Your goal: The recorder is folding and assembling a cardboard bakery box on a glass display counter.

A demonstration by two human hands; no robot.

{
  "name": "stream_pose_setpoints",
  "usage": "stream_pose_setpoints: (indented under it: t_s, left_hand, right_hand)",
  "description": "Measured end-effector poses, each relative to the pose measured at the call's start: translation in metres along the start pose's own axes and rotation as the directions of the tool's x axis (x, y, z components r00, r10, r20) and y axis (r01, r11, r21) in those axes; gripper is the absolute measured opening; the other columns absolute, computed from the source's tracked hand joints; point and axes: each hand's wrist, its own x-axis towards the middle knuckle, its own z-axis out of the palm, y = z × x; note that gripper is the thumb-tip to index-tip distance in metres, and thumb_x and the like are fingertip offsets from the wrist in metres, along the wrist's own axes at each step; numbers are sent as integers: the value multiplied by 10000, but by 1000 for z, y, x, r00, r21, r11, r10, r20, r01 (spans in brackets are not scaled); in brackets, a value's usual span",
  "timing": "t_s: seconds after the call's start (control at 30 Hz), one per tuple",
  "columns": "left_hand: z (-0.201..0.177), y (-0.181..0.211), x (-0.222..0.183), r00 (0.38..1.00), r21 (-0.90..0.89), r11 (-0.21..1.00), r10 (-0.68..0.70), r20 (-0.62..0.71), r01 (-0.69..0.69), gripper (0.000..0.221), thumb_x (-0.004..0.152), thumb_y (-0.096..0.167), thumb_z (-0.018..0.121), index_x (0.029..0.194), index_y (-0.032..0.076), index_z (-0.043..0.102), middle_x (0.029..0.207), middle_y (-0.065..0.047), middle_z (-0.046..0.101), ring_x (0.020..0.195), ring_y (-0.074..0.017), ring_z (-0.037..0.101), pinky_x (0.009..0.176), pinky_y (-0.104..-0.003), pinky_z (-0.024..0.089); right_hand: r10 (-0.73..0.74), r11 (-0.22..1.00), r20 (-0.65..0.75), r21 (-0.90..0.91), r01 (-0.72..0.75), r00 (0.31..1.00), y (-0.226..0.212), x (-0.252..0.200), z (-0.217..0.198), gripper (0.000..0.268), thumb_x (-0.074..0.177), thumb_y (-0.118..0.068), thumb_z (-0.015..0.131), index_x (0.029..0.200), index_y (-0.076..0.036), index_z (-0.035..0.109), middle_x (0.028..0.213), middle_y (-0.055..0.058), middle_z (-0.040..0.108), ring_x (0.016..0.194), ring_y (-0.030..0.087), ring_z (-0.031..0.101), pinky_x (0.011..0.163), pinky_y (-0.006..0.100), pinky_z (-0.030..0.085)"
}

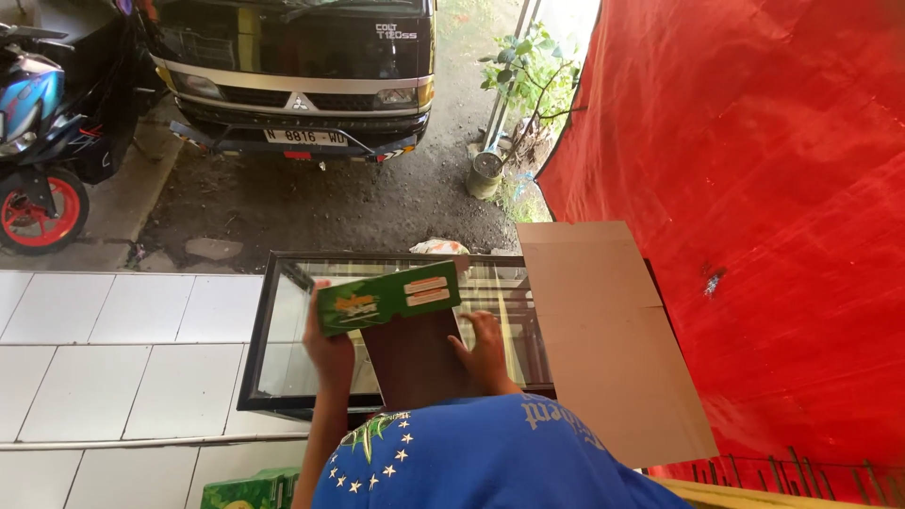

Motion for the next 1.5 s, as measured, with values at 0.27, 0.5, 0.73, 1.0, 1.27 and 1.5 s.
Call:
stream_pose_setpoints:
  t_s: [0.27,0.5,0.73,1.0,1.27,1.5]
  left_hand:
    - [18,-45,-15,987,317,947,-89,131,44,824,878,112,721,1574,7,292,1491,-302,469,1334,-462,497,1066,-516,435]
    - [-10,-90,-43,789,768,617,-554,265,175,946,839,343,771,1580,51,261,1540,-227,409,1330,-446,504,1071,-535,455]
    - [11,-72,-84,889,751,658,-314,334,-50,813,804,372,765,1480,94,411,1559,-165,431,1306,-409,523,1029,-519,448]
    - [50,-152,-171,119,374,910,-357,927,-180,1050,784,328,830,1624,138,230,1649,-139,285,1501,-375,310,1189,-531,319]
    - [42,-127,-167,250,464,716,-393,885,-521,967,837,233,780,1603,87,208,1679,-134,203,1523,-351,265,1150,-635,281]
    - [32,-126,-161,425,321,913,-194,884,-251,270,985,211,605,1213,104,705,1134,-139,740,1015,-352,707,896,-440,557]
  right_hand:
    - [242,965,350,7,-261,905,80,-63,68,677,780,-44,720,1424,-88,517,1353,186,573,1248,398,529,1041,460,448]
    - [495,821,437,47,-568,751,67,-53,51,440,861,-15,574,1271,-136,681,1156,170,742,1074,350,711,910,431,560]
    - [532,810,479,-48,-584,699,80,-67,62,332,854,-114,660,1176,-119,741,1019,184,764,968,366,735,824,438,566]
    - [514,820,458,-15,-572,725,94,-93,118,310,861,-171,736,1085,39,696,994,229,747,910,323,723,782,417,557]
    - [596,276,703,275,-921,388,93,-98,143,299,935,-164,655,1188,-7,684,1029,105,755,888,209,712,760,375,580]
    - [534,90,802,261,-961,268,87,-82,119,298,920,-187,675,1199,-83,670,1069,81,727,927,224,707,745,451,605]
